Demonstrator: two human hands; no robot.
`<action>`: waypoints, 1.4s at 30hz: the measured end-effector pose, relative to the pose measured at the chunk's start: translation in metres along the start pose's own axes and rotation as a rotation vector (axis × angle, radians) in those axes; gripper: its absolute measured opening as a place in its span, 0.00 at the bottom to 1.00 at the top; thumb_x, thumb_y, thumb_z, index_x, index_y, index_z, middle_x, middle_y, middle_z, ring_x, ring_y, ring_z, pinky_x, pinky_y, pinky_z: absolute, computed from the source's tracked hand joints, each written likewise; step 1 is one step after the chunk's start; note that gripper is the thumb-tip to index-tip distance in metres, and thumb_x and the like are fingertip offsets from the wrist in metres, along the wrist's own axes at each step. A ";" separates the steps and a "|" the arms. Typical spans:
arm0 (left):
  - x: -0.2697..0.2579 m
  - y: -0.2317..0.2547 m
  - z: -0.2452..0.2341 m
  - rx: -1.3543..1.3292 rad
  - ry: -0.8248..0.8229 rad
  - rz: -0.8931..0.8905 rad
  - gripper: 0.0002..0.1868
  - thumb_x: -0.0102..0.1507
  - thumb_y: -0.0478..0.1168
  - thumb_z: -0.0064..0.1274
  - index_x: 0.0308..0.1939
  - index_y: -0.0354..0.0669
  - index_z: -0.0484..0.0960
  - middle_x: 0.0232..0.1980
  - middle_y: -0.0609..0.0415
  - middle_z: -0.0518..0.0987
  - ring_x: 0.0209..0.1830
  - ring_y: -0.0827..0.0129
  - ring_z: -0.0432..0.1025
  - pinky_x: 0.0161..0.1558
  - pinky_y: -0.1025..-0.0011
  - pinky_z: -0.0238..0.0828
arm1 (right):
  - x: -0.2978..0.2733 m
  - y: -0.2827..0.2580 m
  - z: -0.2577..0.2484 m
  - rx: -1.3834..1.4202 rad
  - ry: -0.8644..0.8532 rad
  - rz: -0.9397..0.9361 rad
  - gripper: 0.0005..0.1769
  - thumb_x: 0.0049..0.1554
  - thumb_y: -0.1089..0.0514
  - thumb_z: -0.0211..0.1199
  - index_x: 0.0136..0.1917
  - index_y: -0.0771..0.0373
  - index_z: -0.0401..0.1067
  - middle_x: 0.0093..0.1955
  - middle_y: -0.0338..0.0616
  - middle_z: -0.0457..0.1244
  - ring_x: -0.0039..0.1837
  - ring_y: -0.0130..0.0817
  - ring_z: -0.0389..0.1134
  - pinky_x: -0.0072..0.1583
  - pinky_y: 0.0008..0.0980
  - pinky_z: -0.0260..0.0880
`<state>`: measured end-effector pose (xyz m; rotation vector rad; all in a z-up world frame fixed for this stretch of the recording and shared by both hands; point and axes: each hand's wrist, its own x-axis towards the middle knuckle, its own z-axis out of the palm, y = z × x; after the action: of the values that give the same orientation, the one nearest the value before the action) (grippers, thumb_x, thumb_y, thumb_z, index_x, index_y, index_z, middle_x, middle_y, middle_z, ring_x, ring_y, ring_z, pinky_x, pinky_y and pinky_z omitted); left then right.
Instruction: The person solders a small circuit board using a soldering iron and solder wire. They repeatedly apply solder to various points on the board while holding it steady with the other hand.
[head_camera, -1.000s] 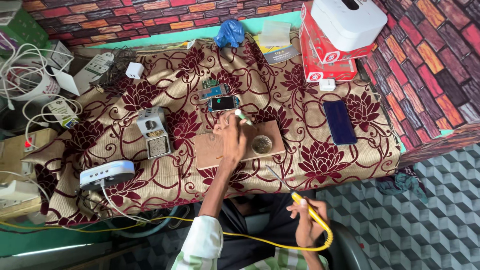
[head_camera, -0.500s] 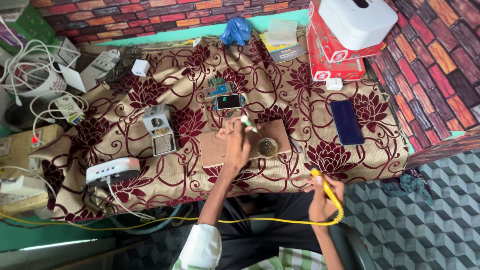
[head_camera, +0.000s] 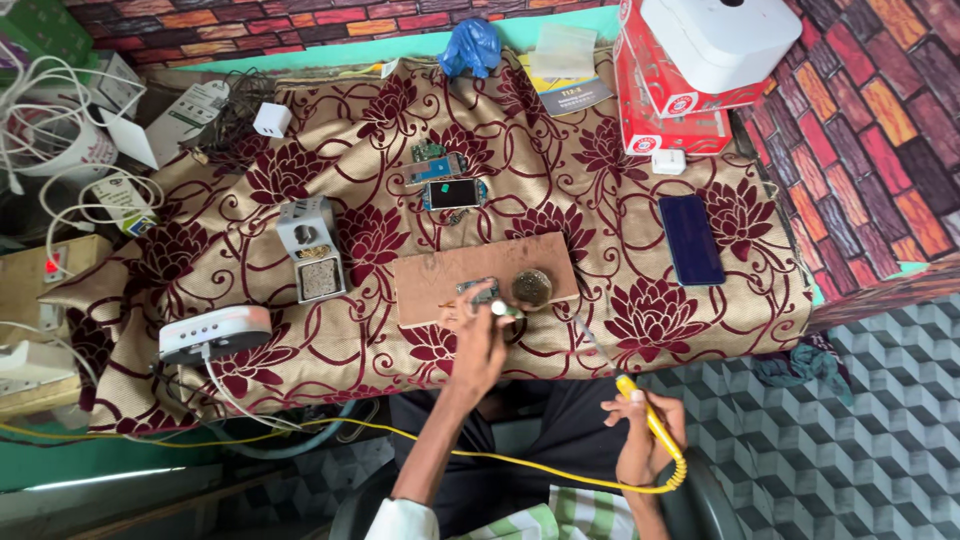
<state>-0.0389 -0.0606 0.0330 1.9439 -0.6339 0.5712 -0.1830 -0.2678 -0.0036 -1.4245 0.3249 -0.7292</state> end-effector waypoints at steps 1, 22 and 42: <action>0.001 0.000 0.004 0.017 -0.020 0.029 0.23 0.58 0.23 0.42 0.57 0.37 0.74 0.56 0.53 0.83 0.71 0.51 0.59 0.70 0.56 0.53 | 0.002 -0.001 0.000 0.004 -0.001 -0.028 0.10 0.65 0.62 0.56 0.53 0.73 0.62 0.45 0.61 0.68 0.39 0.39 0.71 0.43 0.32 0.72; 0.028 -0.019 0.029 0.190 0.435 -0.074 0.17 0.57 0.23 0.40 0.49 0.35 0.70 0.72 0.30 0.60 0.77 0.52 0.52 0.73 0.54 0.48 | -0.013 0.006 -0.006 0.015 -0.031 -0.062 0.08 0.64 0.64 0.57 0.52 0.70 0.61 0.41 0.58 0.67 0.36 0.36 0.70 0.41 0.30 0.68; -0.040 -0.012 0.075 0.197 0.389 -0.055 0.21 0.56 0.22 0.49 0.52 0.41 0.76 0.67 0.38 0.71 0.74 0.56 0.59 0.66 0.53 0.48 | -0.008 -0.004 -0.018 -0.009 0.064 -0.137 0.08 0.67 0.64 0.56 0.54 0.72 0.61 0.44 0.60 0.67 0.37 0.37 0.69 0.41 0.30 0.68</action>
<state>-0.0522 -0.1158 -0.0312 1.9481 -0.2850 0.9765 -0.2014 -0.2760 -0.0037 -1.4443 0.2821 -0.8873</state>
